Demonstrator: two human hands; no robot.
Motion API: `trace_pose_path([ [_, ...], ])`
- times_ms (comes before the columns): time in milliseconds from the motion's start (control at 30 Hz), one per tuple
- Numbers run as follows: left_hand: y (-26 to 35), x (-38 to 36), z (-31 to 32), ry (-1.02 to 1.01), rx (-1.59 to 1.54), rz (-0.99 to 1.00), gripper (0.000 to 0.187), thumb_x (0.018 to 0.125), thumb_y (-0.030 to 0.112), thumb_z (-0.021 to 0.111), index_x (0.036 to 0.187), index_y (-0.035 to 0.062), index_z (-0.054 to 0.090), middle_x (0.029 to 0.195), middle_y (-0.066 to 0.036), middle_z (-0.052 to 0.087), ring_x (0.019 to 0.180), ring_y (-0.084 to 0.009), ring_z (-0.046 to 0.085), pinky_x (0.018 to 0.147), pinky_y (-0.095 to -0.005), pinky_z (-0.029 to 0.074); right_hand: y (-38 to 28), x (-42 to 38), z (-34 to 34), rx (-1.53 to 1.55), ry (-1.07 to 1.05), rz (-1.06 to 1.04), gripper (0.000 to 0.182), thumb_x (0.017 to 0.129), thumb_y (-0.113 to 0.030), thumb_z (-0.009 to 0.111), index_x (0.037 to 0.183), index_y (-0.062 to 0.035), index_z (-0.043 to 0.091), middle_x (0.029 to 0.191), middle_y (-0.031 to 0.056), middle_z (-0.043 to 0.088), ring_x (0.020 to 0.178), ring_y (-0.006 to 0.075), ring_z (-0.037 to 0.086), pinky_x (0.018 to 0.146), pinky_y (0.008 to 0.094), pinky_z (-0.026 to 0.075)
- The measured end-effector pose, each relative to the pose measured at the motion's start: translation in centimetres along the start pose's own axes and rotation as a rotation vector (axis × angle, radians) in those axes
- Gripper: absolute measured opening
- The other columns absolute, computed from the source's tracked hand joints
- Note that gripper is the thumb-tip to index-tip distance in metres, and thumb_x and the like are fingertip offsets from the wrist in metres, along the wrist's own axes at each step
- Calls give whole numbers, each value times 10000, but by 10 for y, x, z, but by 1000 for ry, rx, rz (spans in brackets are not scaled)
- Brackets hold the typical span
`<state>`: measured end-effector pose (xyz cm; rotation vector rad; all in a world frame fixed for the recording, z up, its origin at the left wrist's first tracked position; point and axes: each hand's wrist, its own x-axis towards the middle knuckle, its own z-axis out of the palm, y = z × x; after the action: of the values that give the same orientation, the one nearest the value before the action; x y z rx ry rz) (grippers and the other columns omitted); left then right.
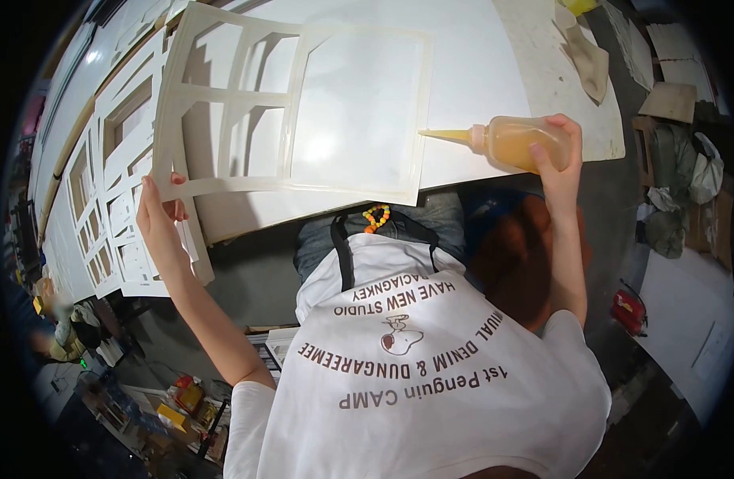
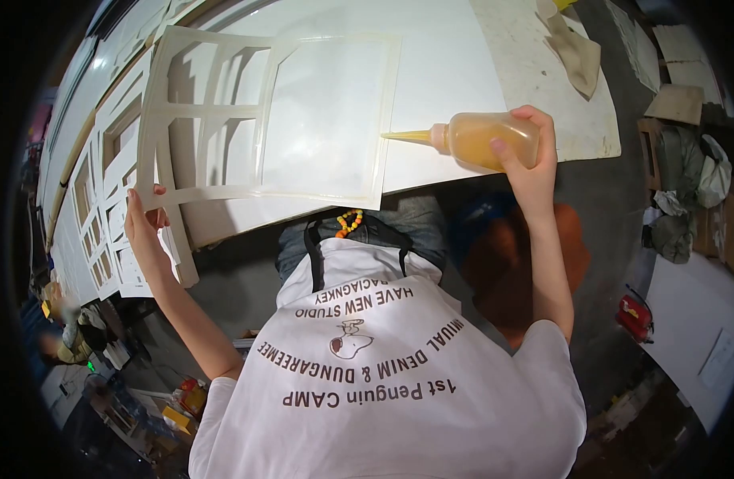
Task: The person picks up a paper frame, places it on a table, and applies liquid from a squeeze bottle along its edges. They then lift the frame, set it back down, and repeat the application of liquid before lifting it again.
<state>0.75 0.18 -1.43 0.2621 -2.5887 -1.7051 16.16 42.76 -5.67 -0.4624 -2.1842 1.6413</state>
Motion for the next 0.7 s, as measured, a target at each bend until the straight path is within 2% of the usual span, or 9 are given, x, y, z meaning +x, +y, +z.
trace_pose_path([
  [133, 8, 3, -12, -54, 35, -26, 461, 912, 385, 387, 857, 5, 642, 642, -19, 560, 501, -61, 314, 489, -218, 273, 9, 2, -14, -25, -217, -78, 362, 767, -129, 646, 1066, -67, 453, 978, 48, 502, 941, 143, 493, 836, 266, 404],
  [300, 17, 16, -28, -123, -114, -87, 435, 907, 355, 407, 816, -4, 635, 661, -37, 605, 482, -50, 329, 448, -206, 251, 12, 11, -11, 454, -63, 78, 371, 822, -224, 609, 1112, -84, 423, 1001, 52, 501, 1024, 153, 469, 884, 291, 386],
  [367, 28, 14, -26, -164, -187, -145, 401, 905, 348, 428, 861, 0, 623, 715, -47, 629, 486, -38, 355, 454, -194, 292, 3, 24, -1, 542, 148, 148, 368, 855, -302, 561, 1125, -87, 432, 981, 33, 502, 853, 113, 495, 735, 242, 426],
  [433, 31, 18, -33, -353, -303, -166, 411, 911, 352, 414, 970, -13, 593, 770, -48, 634, 488, -35, 369, 462, -179, 300, 25, 40, -7, 859, 110, 225, 380, 868, -338, 526, 1130, -76, 444, 988, 40, 515, 715, 92, 442, 603, 214, 369],
  [467, 38, 13, -30, -386, -345, -173, 459, 912, 363, 410, 1116, -34, 515, 822, -58, 628, 490, -32, 377, 456, -170, 289, 38, 48, -8, 1012, 83, 263, 389, 874, -356, 508, 1133, -70, 450, 992, 43, 521, 646, 81, 416, 537, 199, 340],
  [500, 27, 17, -39, -562, -513, -199, 558, 914, 397, 391, 1245, -53, 382, 831, -64, 611, 472, -31, 373, 440, -169, 284, 40, 55, -4, 1158, 72, 287, 387, 877, -355, 504, 1128, -63, 460, 988, 50, 527, 610, 81, 375, 514, 200, 310],
  [567, 28, 13, -42, -693, -778, -221, 614, 919, 417, 364, 1296, -62, 289, 821, -64, 590, 449, -32, 362, 426, -171, 290, 43, 68, 3, 1445, 39, 340, 384, 883, -353, 496, 1117, -49, 478, 981, 64, 541, 539, 80, 292, 469, 202, 251],
  [600, 26, 12, -41, -747, -890, -200, 626, 926, 419, 331, 1313, -66, 242, 815, -67, 576, 428, -33, 353, 417, -175, 302, 44, 71, 6, 1435, 38, 309, 435, 888, -370, 477, 1170, -40, 447, 1026, 91, 526, 574, 97, 362, 495, 198, 308],
  [700, 37, 0, -38, -795, -1196, -83, 608, 923, 394, 358, 1309, -64, 251, 757, -68, 541, 465, -37, 389, 408, -189, 339, 40, 73, 18, 1364, 241, 376, 490, 891, -405, 450, 1213, -37, 414, 1072, 116, 499, 614, 124, 414, 522, 199, 356],
])
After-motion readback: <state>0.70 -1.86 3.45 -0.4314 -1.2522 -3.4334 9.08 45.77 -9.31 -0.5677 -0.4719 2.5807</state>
